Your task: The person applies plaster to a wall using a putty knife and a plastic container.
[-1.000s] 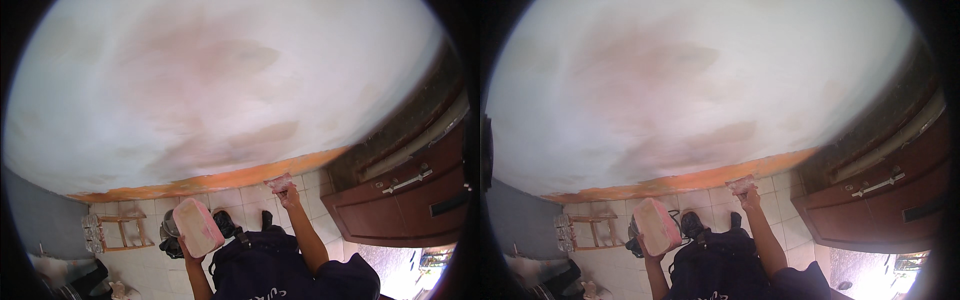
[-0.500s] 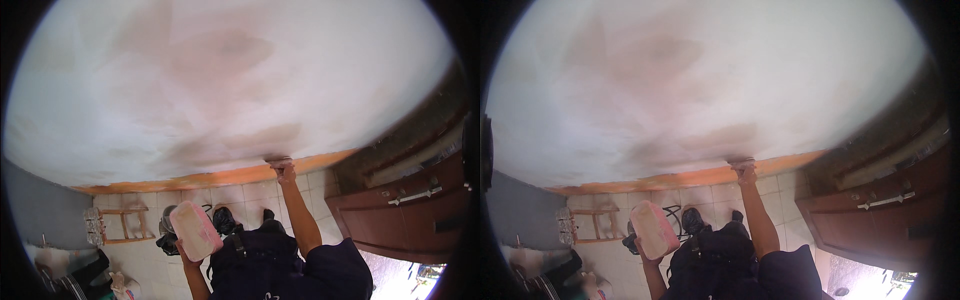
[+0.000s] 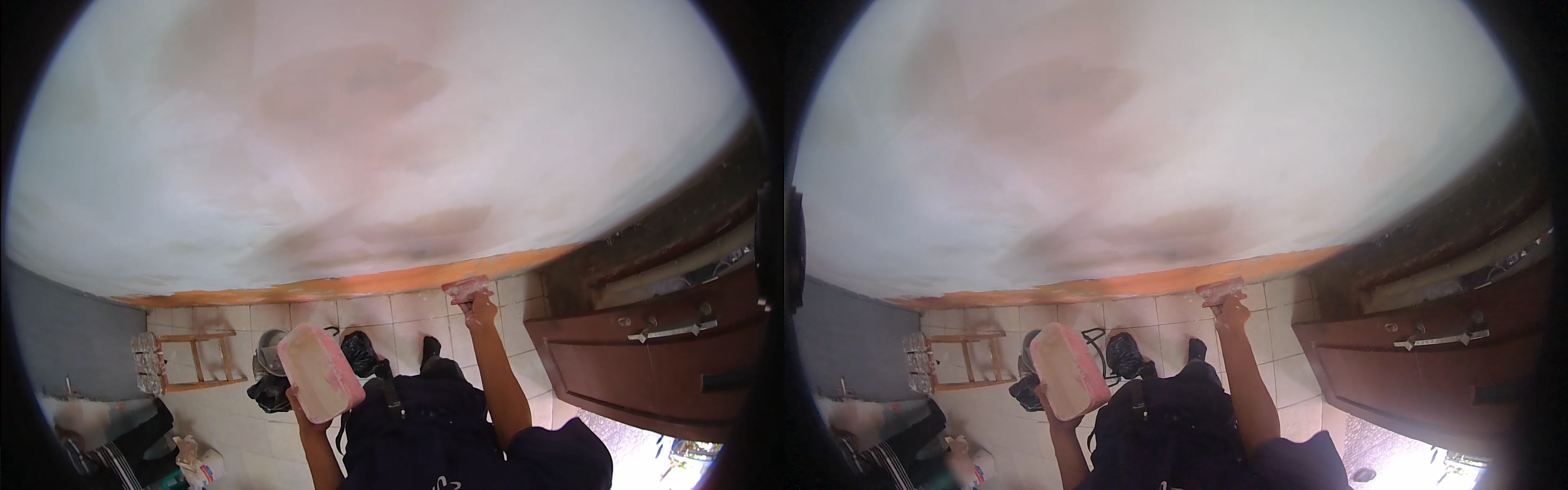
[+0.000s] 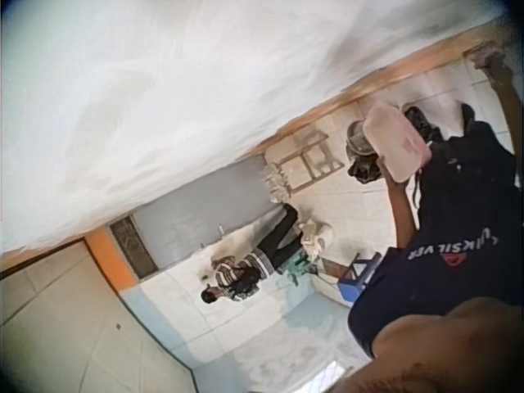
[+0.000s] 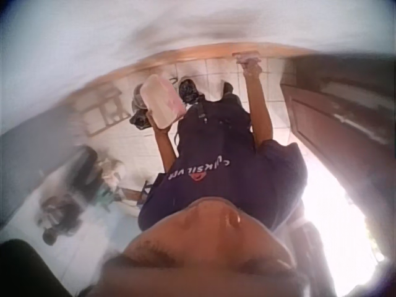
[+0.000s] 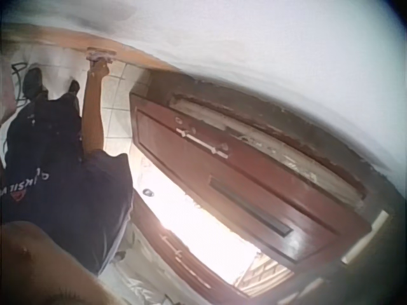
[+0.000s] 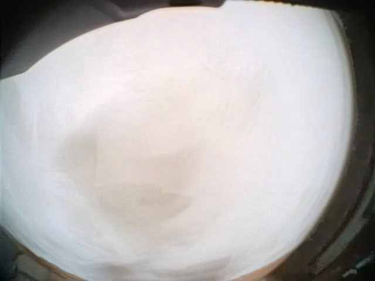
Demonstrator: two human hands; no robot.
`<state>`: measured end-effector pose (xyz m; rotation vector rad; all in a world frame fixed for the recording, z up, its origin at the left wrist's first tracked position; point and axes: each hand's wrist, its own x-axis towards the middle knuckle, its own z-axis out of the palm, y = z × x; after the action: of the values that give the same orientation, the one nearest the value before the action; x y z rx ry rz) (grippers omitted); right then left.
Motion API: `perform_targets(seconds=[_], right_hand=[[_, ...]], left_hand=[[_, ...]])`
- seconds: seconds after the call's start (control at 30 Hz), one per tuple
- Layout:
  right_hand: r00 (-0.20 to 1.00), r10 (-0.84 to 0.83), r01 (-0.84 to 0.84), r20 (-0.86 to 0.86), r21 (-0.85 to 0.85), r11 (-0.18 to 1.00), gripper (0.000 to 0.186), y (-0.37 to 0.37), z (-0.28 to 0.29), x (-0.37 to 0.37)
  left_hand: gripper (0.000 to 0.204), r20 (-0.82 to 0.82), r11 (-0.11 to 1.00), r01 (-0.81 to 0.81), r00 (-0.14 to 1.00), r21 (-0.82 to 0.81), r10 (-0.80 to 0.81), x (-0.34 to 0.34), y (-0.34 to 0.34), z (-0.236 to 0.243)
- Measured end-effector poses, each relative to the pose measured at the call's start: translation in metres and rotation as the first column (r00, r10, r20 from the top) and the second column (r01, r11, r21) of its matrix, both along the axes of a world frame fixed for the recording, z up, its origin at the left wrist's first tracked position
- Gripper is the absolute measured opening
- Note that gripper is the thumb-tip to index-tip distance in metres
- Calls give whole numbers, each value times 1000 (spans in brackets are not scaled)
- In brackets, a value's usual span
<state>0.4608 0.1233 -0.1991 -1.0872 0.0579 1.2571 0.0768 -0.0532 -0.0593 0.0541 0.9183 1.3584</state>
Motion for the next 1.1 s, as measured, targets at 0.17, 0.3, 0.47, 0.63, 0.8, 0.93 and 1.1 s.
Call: perform_targets(seconds=[0.17, 0.3, 0.47, 0.63, 0.8, 0.93, 1.1], right_hand=[[992, 128, -126, 1, 154, 980, 21, 54, -25, -6], [994, 48, -75, 101, 279, 958, 20, 73, 98, -21], [992, -21, -6, 125, 209, 978, 20, 7, 144, -17], [990, 132, -134, 57, 43, 990, 23, -6, 40, -7], [992, 98, -123, 83, 400, 908, 17, 56, 36, -11], [991, 125, -136, 57, 257, 957, 18, 45, 90, -6], [995, 53, -40, -85, 141, 989, 34, -46, 101, 7]], left_hand=[[72, -65, 997, -12, 998, -76, 7, -1, -2, -5], [73, -172, 992, -73, 984, -103, 54, 7, -1, 8], [71, -19, 996, -90, 996, -28, 90, 7, 2, 4], [70, -124, 999, -42, 991, 20, 44, 16, 8, 3], [70, 29, 1000, 19, 999, -14, -18, 15, 21, 6], [68, 27, 1000, 25, 999, 10, -25, 13, 21, 4], [68, 63, 999, -9, 998, -46, 12, 13, 21, -3]])
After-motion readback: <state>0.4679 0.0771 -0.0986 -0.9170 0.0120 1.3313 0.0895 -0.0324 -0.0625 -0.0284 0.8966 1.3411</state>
